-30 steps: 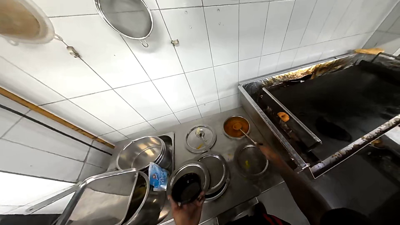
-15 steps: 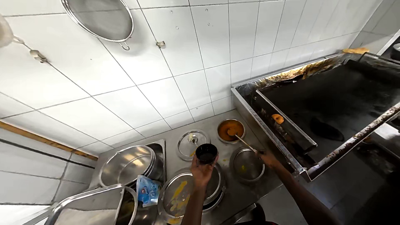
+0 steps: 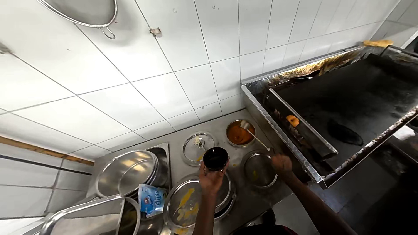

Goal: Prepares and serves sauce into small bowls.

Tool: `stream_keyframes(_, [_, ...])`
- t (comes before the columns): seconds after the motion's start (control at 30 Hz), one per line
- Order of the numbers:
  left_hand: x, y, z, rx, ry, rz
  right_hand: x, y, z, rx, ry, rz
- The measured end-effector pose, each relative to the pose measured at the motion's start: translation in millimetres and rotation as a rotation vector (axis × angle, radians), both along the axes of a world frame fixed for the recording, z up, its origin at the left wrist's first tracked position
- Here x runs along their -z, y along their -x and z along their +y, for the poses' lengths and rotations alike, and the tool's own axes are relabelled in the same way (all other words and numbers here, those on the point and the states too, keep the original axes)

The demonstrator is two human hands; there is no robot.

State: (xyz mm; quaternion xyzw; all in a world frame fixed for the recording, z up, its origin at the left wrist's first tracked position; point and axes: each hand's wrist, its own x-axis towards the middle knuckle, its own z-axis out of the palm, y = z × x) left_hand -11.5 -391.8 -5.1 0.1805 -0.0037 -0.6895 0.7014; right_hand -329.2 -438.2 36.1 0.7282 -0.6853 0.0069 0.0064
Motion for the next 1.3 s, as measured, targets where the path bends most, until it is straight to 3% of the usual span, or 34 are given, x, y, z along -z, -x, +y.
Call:
stream_keyframes(0.1, [1.5, -9.7, 21.6, -0.026, -0.004, 0.005, 4.7, 6.7, 1.8, -0.021, 0.101, 0.004])
stream_keyframes(0.27, [-2.7, -14.7, 49.7, -0.056, 0.009, -0.006, 20.9, -1.2, -7.3, 0.0, -0.007, 0.007])
stream_keyframes(0.37, [-9.8, -18.5, 59.2, -0.063, 0.0, -0.035, 6.5, -15.9, -15.4, 0.057, -0.162, -0.017])
stream_keyframes(0.53, [-14.1, -30.9, 65.3, -0.14, 0.034, -0.046, 17.0, -20.7, -30.1, 0.011, -0.145, -0.06])
stream_keyframes(0.7, [-19.2, -38.4, 62.5, -0.198, 0.005, -0.062, -7.1, -16.0, -35.0, 0.097, -0.291, -0.412])
stream_keyframes(0.83, [-25.1, -41.2, 63.2, -0.214, -0.009, -0.044, 12.1, 11.0, -62.7, 0.153, -0.441, -0.746])
stream_keyframes(0.97, [-30.4, -41.4, 61.8, -0.188, 0.016, -0.019, 17.2, 25.3, -46.1, 0.266, -0.528, -1.088])
stream_keyframes(1.13, [-22.1, -35.8, 38.6, -0.149, -0.076, -0.134, 8.5, 21.3, -23.2, 0.369, -0.567, -1.252])
stream_keyframes(1.3, [-11.9, -26.5, -4.1, -0.071, -0.079, -0.162, 0.1, 29.9, -17.0, 0.335, -0.553, -1.378])
